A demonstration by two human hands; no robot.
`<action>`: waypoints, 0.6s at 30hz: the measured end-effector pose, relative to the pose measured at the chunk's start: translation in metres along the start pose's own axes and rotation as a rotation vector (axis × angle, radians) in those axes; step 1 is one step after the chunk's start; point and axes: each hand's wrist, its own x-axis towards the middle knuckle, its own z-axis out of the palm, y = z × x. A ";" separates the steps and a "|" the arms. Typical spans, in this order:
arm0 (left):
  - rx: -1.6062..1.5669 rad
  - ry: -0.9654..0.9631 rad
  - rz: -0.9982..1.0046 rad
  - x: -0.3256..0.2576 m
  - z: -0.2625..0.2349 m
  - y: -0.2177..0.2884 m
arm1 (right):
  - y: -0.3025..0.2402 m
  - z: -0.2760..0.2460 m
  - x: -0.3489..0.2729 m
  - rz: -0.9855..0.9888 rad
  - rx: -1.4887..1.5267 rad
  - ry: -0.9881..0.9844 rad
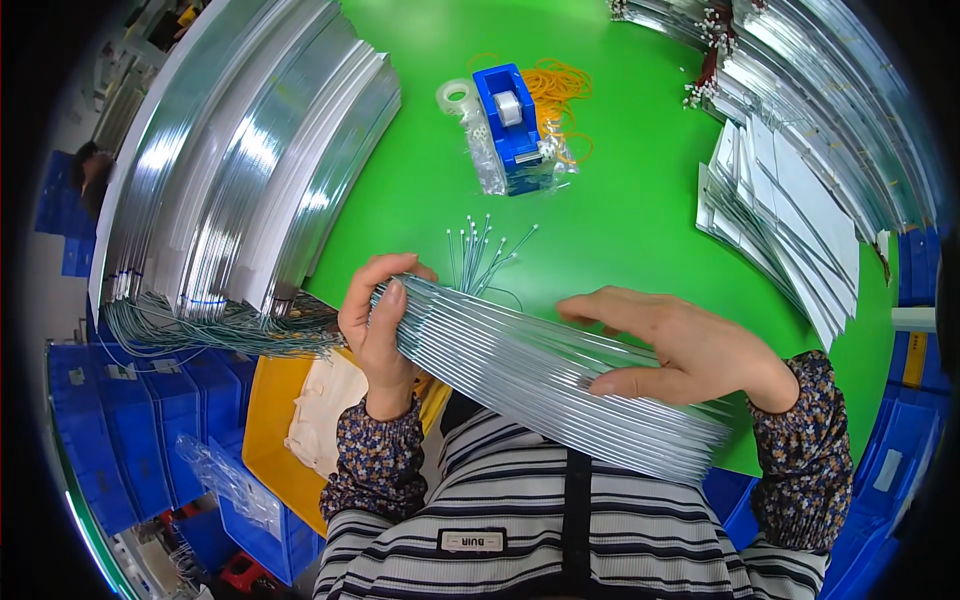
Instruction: The person bundles metal light strips with rubber bands, puts the bundles into a yellow crate, and then aligns and folds white reflector sheets over the light fixture strips.
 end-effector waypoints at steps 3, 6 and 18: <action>0.007 0.001 0.005 0.000 0.001 0.000 | 0.006 -0.005 -0.010 -0.016 -0.217 0.088; 0.006 -0.001 0.017 0.000 0.002 -0.001 | 0.001 -0.008 -0.017 0.160 -0.119 0.051; -0.020 0.006 0.006 0.000 0.003 0.000 | 0.007 -0.005 -0.018 0.191 -0.087 0.034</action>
